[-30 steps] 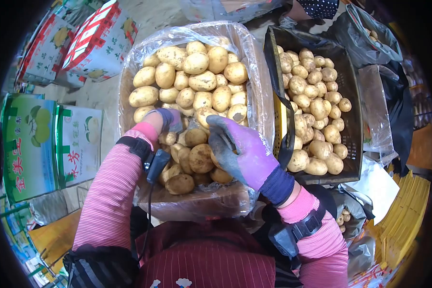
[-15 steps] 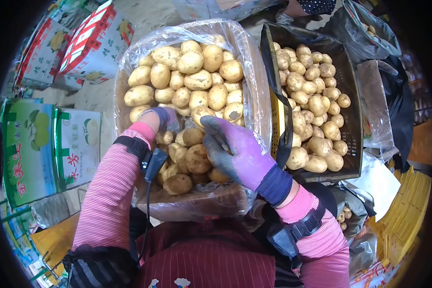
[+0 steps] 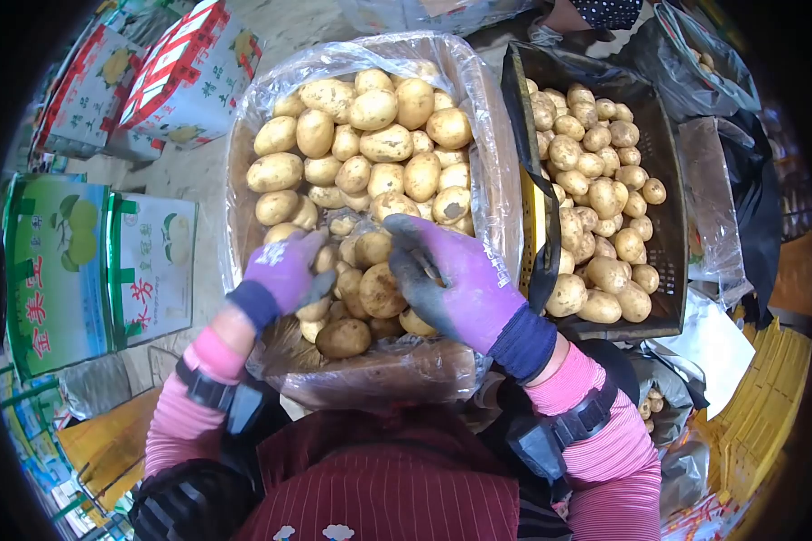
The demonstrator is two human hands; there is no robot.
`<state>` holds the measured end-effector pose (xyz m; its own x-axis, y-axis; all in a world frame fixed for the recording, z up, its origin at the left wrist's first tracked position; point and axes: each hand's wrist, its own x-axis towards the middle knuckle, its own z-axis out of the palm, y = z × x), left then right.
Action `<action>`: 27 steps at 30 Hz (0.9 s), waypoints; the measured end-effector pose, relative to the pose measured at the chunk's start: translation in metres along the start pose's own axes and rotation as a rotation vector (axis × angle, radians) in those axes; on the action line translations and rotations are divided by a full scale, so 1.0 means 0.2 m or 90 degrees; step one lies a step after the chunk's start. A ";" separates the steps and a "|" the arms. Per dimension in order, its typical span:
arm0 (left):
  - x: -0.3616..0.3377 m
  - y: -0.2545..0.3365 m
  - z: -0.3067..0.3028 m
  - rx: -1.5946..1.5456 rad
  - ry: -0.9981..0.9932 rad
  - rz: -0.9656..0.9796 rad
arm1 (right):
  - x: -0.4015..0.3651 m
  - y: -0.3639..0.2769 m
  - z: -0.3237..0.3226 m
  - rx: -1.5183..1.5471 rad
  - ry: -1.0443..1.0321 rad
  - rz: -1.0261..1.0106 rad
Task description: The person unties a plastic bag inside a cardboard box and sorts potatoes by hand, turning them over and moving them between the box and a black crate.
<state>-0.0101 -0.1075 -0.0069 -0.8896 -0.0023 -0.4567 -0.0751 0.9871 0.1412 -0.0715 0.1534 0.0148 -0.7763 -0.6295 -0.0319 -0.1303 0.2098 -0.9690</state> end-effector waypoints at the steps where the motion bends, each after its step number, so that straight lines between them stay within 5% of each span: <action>1: -0.08 -0.01 -0.01 -0.023 -0.023 -0.018 | 0.00 0.01 0.00 -0.021 0.009 -0.022; 5: -0.39 -0.12 0.05 0.015 0.141 0.198 | 0.02 0.00 0.01 -0.042 -0.030 0.031; 8: -0.40 -0.11 -0.12 -0.054 -0.044 0.070 | 0.03 0.01 0.04 -0.029 -0.025 0.028; 13: -0.17 -0.08 -0.23 -0.005 -0.027 0.036 | 0.03 -0.02 0.03 -0.037 -0.045 0.038; 15: -0.02 -0.13 -0.14 -0.013 0.187 0.158 | 0.04 -0.02 0.04 -0.042 -0.054 0.051; 16: 0.05 -0.14 -0.12 -0.015 0.189 0.159 | 0.04 0.00 0.06 -0.034 -0.021 0.021; 21: 0.35 -0.15 0.00 -0.130 -0.042 0.198 | 0.05 0.01 0.06 -0.048 0.010 -0.033; 27: 0.41 -0.12 0.02 -0.078 -0.047 0.155 | 0.05 0.00 0.02 -0.057 0.027 -0.036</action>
<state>-0.0799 -0.1304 -0.0514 -0.8529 0.2495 -0.4586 0.0794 0.9302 0.3583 -0.0756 0.1440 0.0137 -0.7913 -0.6104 0.0340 -0.2275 0.2424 -0.9431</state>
